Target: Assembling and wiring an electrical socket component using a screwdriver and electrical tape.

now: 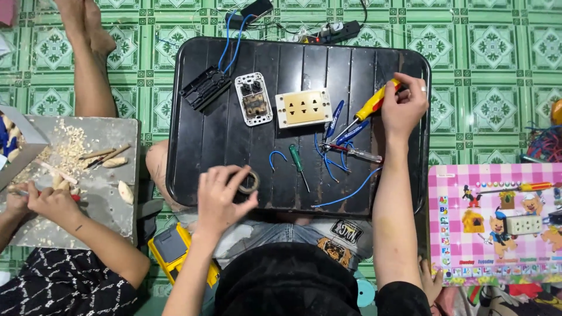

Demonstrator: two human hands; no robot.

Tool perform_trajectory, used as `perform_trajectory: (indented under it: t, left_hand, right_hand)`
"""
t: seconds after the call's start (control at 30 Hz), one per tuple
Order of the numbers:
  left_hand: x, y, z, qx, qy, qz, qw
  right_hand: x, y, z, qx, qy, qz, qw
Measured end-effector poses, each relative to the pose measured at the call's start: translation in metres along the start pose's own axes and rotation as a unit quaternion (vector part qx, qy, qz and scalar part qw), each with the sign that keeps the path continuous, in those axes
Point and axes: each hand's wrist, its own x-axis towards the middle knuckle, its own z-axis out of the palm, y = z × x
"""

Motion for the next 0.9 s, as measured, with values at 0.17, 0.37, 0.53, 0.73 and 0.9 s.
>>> perform_trajectory:
  t: [0.17, 0.37, 0.53, 0.73, 0.9]
  left_hand:
    - [0.014, -0.013, -0.002, 0.010, 0.036, -0.029, 0.999]
    - [0.035, -0.019, 0.000, 0.007, 0.060, -0.064, 0.996]
    - [0.044, -0.030, 0.006, 0.004, 0.081, -0.083, 0.993]
    - [0.043, -0.037, 0.013, -0.029, 0.088, -0.099, 0.991]
    - [0.055, -0.026, 0.002, -0.052, 0.091, -0.088, 0.991]
  right_hand:
    - [0.000, -0.001, -0.001, -0.006, 0.001, 0.003, 1.000]
    - [-0.001, -0.006, -0.001, -0.006, 0.000, 0.017, 1.000]
    - [-0.001, -0.005, -0.001, 0.000, 0.006, 0.012, 1.000]
    - [0.001, -0.006, 0.000, 0.009, 0.012, 0.007, 1.000]
    - [0.001, -0.012, -0.001, -0.004, 0.015, 0.009, 1.000]
